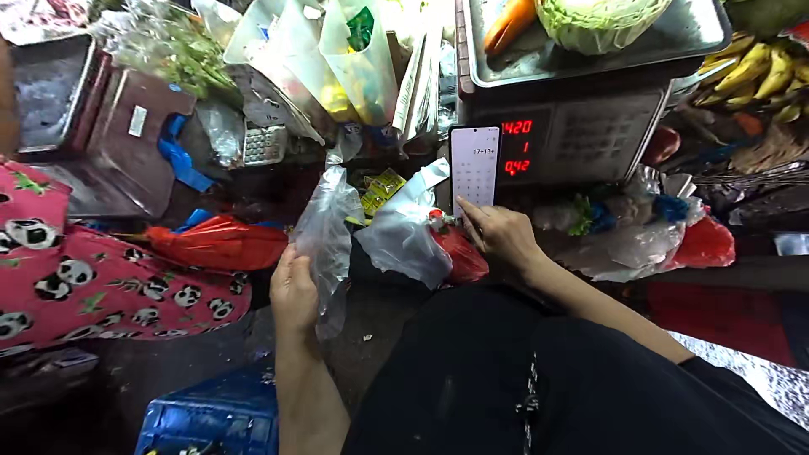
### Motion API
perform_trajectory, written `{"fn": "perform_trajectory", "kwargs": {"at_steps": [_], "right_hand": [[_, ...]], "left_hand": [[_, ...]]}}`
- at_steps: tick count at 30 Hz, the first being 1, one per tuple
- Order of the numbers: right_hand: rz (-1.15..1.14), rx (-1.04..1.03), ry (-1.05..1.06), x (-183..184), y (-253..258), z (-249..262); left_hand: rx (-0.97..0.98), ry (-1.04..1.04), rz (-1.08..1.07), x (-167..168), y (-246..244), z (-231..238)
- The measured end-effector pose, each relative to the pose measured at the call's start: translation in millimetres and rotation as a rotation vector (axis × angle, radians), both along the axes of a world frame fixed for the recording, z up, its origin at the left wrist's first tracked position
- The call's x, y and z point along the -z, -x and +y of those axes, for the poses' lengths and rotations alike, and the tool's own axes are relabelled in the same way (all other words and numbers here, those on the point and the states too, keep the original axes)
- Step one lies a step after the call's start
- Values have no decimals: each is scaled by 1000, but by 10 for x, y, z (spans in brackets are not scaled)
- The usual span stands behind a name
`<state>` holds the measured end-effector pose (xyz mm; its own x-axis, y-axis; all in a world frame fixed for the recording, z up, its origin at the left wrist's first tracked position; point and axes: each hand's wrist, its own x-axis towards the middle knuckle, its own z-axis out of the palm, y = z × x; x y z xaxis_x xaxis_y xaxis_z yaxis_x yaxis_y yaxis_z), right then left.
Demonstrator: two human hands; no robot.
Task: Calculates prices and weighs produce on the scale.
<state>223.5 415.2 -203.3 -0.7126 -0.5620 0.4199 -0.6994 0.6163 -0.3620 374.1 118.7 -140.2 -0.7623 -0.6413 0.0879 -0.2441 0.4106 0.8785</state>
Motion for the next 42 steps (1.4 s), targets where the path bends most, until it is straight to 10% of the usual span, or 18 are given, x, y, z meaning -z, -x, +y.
{"fn": "perform_trajectory", "kwargs": {"at_steps": [5, 13, 20, 22, 26, 29, 36, 42], "right_hand": [[3, 59, 58, 29, -102, 59], [-577, -393, 505, -354, -223, -285], [-957, -78, 798, -711, 132, -53], [-926, -63, 814, -759, 174, -52], [-815, -58, 730, -924, 199, -15], [-784, -133, 705, -990, 184, -30], [-800, -508, 479, -1216, 302, 128], [80, 257, 8, -2009, 1282, 577]], "left_hand": [[74, 133, 104, 146, 101, 131], [362, -120, 221, 4, 512, 1081], [722, -776, 369, -242, 627, 516], [682, -619, 381, -320, 651, 490], [261, 389, 495, -291, 734, 476], [469, 811, 552, -403, 720, 596], [444, 927, -109, -359, 1096, 422], [175, 905, -843, -1117, 1160, 192]]}}
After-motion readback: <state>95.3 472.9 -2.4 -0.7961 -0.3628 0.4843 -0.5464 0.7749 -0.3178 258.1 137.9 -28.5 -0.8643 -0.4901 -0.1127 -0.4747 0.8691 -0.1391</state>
